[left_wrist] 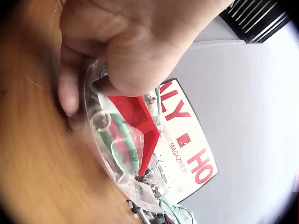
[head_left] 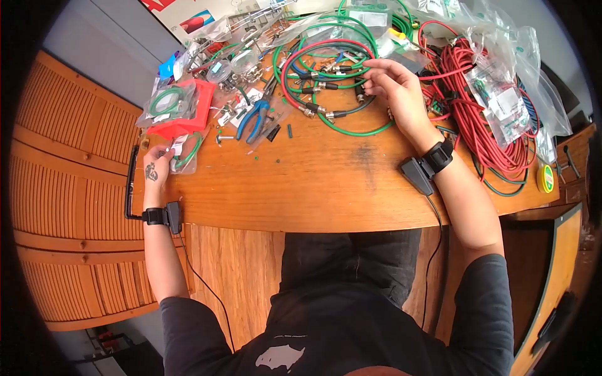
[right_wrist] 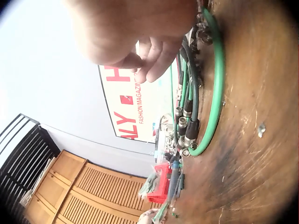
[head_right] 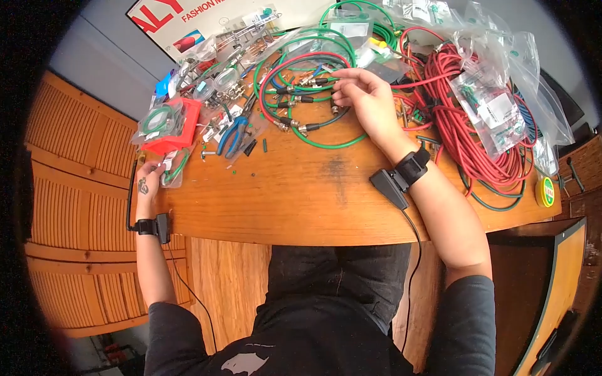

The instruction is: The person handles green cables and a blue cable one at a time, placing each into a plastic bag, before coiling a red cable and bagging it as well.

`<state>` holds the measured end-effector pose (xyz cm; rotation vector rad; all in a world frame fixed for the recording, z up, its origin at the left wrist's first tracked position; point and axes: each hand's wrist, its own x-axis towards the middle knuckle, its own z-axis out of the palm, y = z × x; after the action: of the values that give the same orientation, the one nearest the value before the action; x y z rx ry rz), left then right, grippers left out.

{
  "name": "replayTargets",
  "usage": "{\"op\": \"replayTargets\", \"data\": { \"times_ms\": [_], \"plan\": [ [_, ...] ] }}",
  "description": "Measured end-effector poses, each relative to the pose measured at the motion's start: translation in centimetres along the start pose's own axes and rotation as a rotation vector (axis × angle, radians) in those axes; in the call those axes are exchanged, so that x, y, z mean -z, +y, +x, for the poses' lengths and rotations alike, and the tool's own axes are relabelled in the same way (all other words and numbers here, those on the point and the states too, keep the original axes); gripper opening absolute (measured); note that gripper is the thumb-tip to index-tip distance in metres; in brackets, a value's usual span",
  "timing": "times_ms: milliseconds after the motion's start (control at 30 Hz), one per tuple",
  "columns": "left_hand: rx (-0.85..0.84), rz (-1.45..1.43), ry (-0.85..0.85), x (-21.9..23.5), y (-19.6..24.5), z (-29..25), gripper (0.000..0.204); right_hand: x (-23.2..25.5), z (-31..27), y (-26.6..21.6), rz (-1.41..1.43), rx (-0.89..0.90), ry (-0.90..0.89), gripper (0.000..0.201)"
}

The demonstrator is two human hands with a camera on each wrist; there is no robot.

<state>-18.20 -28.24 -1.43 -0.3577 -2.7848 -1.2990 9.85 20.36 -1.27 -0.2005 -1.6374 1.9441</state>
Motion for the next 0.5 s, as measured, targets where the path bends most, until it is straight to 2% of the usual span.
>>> {"op": "replayTargets", "data": {
  "times_ms": [67,133,200,233,267,333,400,433,467,500],
  "plan": [
    [0.128,0.121,-0.095,-0.5,4.1,-1.9,0.018,0.2,0.0,-0.2,-0.034,0.025,0.013,0.025],
    [0.093,0.216,-0.089,-0.6,4.6,-2.1,0.025,0.5,0.3,-0.5,-0.348,0.174,0.12,0.021],
    [-0.177,0.626,0.223,-0.4,5.8,-3.1,0.031,1.3,0.9,-0.1,-0.378,0.239,0.165,0.019],
    [-0.169,0.736,0.339,-0.7,8.0,-4.2,0.032,1.4,0.9,-0.8,-0.637,0.351,0.184,0.02],
    [-0.172,0.735,0.338,-1.2,9.2,-4.6,0.032,1.5,0.8,-1.1,-0.897,0.46,0.202,0.021],
    [-0.434,0.549,0.364,-2.5,10.9,-4.8,0.028,2.0,0.9,-0.9,-0.934,0.45,0.179,0.022],
    [-0.452,0.271,0.082,-5.7,12.8,-5.1,0.025,2.0,0.9,-1.1,-1.134,0.396,0.165,0.022],
    [-0.4,0.293,-0.091,-7.2,15.4,-6.3,0.026,2.2,0.9,-0.9,-1.142,0.399,0.156,0.022],
    [-0.499,0.261,-0.188,-9.1,16.3,-6.4,0.022,2.4,1.0,-0.4,-1.174,0.368,0.149,0.024],
    [-0.452,0.238,-0.323,-10.6,18.5,-6.7,0.022,2.6,1.1,-0.2,-1.207,0.337,0.147,0.027]
  ]
}}
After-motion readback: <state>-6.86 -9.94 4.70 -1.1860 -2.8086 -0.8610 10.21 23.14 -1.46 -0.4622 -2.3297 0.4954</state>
